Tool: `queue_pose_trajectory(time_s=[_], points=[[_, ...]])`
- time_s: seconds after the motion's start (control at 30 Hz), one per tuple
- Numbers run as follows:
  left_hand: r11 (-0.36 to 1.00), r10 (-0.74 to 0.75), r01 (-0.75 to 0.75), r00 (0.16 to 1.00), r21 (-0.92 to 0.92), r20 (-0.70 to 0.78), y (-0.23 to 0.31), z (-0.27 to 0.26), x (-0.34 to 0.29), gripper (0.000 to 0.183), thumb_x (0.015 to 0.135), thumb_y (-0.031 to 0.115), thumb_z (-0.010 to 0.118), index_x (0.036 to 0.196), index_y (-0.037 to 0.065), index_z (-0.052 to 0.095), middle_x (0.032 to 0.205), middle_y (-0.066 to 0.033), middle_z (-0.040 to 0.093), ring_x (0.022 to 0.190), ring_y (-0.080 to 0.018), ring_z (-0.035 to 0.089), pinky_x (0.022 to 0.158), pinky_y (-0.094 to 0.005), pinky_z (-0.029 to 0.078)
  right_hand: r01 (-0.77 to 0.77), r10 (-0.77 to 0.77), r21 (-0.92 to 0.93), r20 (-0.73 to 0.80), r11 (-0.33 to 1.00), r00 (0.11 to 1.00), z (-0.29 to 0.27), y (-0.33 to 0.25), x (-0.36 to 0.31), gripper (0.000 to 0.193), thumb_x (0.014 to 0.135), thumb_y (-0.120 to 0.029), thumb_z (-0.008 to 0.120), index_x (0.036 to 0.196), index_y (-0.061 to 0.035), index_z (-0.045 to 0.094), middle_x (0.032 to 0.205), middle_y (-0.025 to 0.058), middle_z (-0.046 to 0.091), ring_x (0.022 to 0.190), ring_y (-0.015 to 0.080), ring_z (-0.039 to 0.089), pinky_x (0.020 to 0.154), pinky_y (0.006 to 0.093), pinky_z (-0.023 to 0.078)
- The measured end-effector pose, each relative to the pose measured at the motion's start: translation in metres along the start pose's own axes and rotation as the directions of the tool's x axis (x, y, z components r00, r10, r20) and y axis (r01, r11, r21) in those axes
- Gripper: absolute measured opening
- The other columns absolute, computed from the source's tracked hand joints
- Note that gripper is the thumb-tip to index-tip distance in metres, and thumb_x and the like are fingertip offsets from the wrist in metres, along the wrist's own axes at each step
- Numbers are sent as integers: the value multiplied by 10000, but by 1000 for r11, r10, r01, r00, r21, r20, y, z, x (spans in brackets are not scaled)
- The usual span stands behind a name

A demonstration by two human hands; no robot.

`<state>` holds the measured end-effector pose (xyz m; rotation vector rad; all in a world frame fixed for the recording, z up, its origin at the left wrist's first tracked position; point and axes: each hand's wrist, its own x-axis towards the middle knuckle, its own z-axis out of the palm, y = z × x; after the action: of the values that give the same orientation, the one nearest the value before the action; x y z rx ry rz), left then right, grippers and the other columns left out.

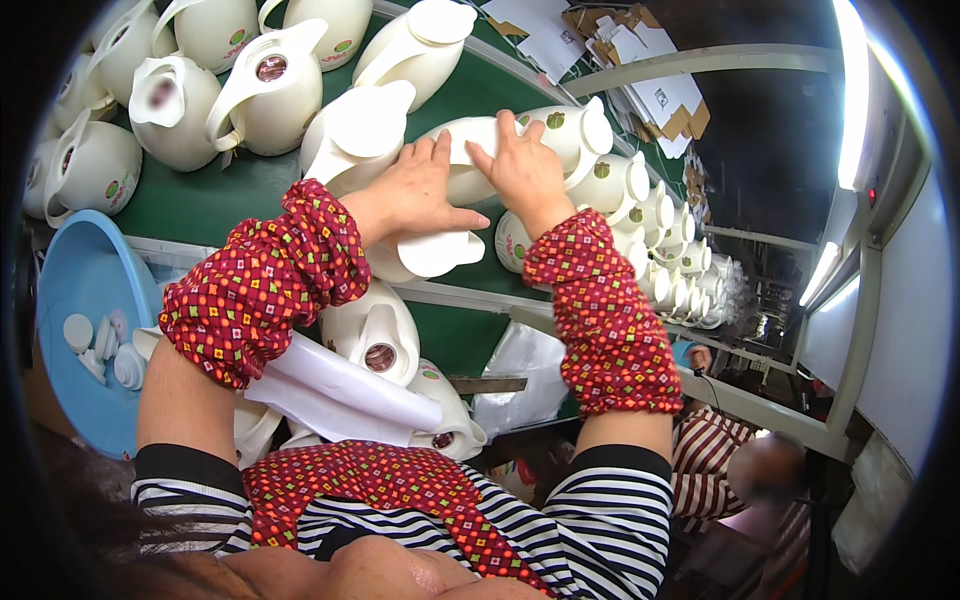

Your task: The person assembles white plastic kettles on a factory workbench. They pick up each kettle, insert a small internal component, apply a sticker to the body, and place a lid on top. The finished kettles are set aside on the table.

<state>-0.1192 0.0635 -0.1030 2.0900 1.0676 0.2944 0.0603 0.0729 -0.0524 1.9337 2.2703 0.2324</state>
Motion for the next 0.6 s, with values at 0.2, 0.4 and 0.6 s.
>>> queue_pose_trajectory(time_s=[0.2,0.4,0.6], points=[[990,-110,121,983,-73,148,7,-12,-2,1349,727,749,735,1534,-182,184,1512,-342,358,1400,-462,389,1183,-450,348,-19,21,24,-59,1000,998,3,-1,1,709,917,-573,652,1367,-48,499,1232,281,569,933,409,689,695,462,597],[989,-95,113,981,-100,167,2,-7,2,1366,714,804,701,1481,-232,245,1468,-358,400,1388,-453,400,1173,-419,354,115,-112,32,-97,993,989,11,22,0,702,929,-581,630,1352,-35,504,1203,242,558,908,378,701,677,432,597],[992,-93,105,980,-63,177,12,-9,3,1391,694,757,752,1527,-198,180,1511,-366,354,1427,-450,375,1183,-429,356,-448,448,35,-124,894,885,25,-19,19,736,947,-642,553,1201,48,529,1094,319,588,803,437,712,679,470,601]])
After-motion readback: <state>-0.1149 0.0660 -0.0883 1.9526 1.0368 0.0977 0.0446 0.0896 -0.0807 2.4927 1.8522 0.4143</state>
